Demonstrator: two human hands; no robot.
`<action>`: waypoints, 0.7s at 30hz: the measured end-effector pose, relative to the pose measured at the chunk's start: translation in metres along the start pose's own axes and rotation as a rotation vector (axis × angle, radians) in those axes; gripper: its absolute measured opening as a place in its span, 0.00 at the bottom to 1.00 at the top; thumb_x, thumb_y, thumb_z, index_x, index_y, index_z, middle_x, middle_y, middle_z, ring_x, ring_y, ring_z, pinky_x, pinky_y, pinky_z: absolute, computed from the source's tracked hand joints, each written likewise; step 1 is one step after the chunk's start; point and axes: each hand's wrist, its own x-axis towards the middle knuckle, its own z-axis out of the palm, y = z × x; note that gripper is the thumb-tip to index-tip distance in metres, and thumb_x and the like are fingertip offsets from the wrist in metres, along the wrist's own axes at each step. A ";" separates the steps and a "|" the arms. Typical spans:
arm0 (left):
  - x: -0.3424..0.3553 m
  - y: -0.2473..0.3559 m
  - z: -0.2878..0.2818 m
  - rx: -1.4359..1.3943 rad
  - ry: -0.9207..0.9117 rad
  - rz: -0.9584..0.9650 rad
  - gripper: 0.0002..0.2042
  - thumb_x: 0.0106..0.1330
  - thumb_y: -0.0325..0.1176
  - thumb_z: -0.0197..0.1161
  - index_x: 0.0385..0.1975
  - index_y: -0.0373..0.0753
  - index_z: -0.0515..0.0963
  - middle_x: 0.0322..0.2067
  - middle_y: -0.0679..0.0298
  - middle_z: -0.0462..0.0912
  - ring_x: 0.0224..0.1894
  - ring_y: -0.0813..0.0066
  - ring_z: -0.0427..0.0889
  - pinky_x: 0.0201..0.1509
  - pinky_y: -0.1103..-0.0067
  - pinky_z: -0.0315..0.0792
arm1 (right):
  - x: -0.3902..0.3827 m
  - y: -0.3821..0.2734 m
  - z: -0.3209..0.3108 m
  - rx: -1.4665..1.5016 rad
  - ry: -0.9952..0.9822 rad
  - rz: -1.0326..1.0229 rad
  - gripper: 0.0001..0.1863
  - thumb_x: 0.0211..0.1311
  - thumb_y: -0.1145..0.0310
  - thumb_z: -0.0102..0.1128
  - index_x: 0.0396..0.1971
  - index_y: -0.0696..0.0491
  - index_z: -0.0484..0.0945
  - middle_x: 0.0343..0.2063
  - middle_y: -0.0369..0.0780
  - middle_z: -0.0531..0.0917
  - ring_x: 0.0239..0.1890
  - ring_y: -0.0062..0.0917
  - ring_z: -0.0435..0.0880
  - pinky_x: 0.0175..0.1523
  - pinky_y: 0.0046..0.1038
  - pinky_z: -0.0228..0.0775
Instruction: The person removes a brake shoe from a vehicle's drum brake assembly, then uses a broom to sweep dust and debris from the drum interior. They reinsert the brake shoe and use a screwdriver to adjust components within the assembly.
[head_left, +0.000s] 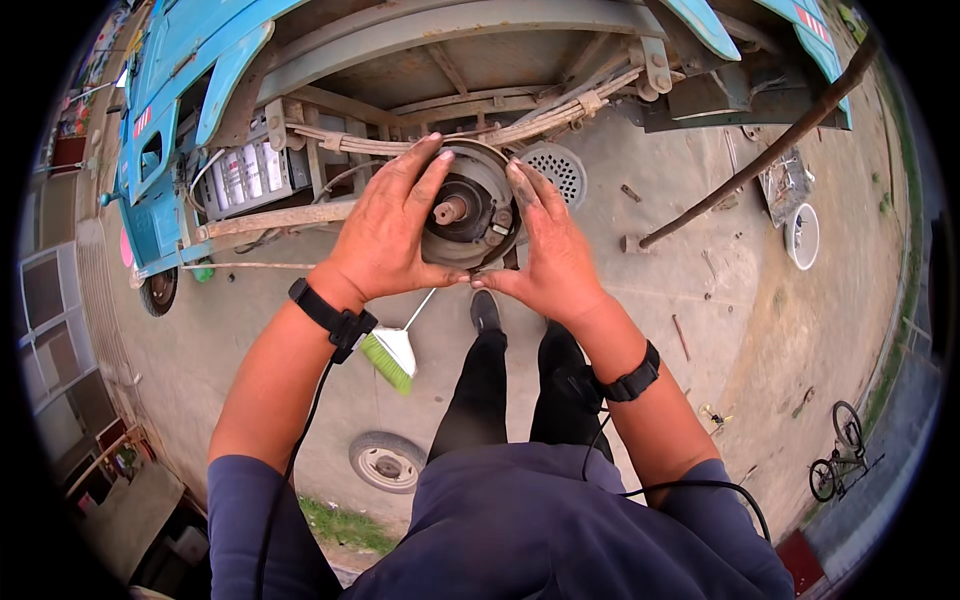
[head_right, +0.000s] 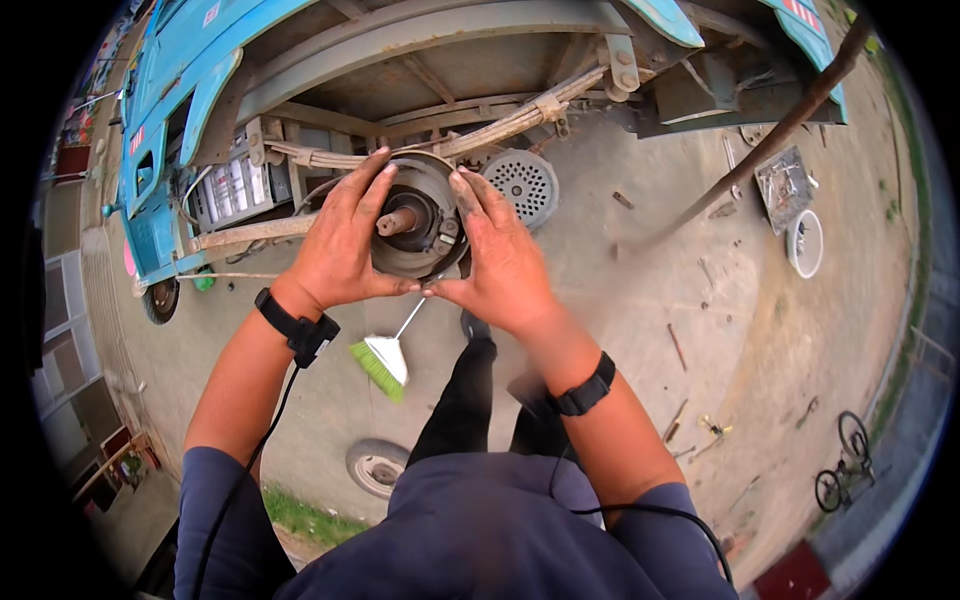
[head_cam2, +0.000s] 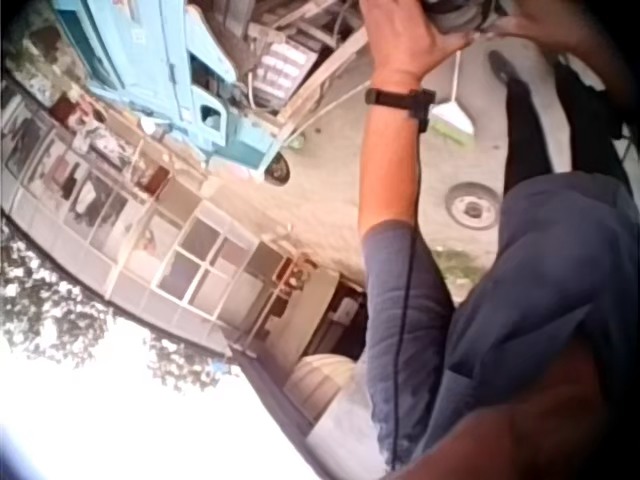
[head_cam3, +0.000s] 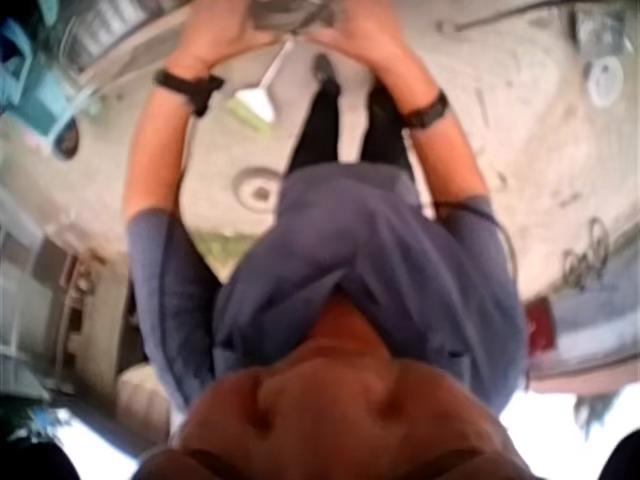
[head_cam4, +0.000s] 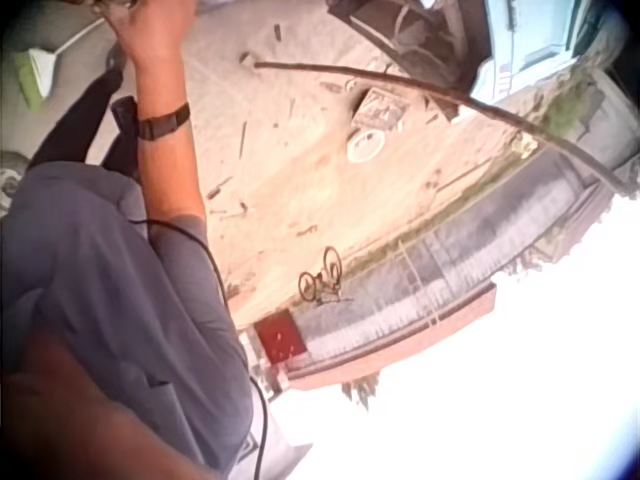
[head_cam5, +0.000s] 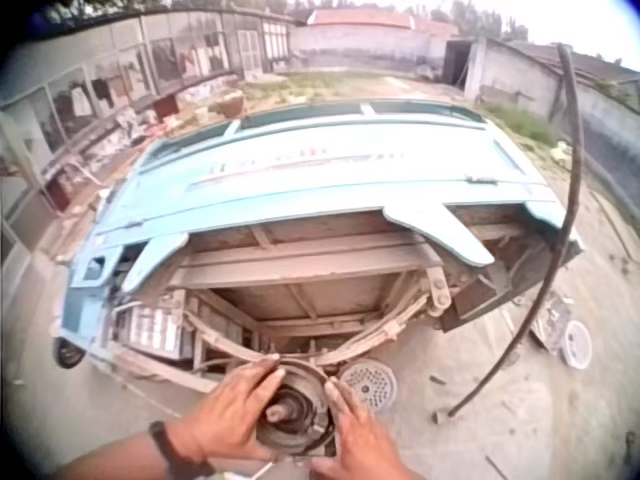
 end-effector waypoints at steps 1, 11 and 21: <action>-0.001 -0.001 0.002 -0.002 0.019 0.005 0.65 0.35 0.54 0.85 0.75 0.39 0.54 0.74 0.46 0.57 0.73 0.42 0.62 0.75 0.57 0.60 | 0.002 0.001 0.002 0.010 0.006 -0.009 0.65 0.31 0.61 0.87 0.75 0.49 0.58 0.71 0.45 0.64 0.70 0.45 0.68 0.72 0.40 0.66; -0.005 -0.006 0.018 0.024 0.131 0.049 0.62 0.40 0.62 0.81 0.74 0.38 0.56 0.72 0.44 0.60 0.70 0.41 0.66 0.73 0.56 0.63 | 0.008 0.009 -0.001 0.007 0.018 -0.037 0.60 0.28 0.61 0.87 0.70 0.51 0.66 0.67 0.43 0.70 0.66 0.45 0.73 0.67 0.40 0.72; -0.007 -0.008 0.021 0.027 0.148 0.047 0.62 0.39 0.61 0.82 0.73 0.38 0.56 0.73 0.44 0.59 0.70 0.42 0.67 0.73 0.57 0.65 | 0.009 0.007 -0.001 0.025 0.002 -0.007 0.60 0.28 0.61 0.88 0.71 0.49 0.66 0.68 0.43 0.69 0.67 0.45 0.72 0.67 0.40 0.72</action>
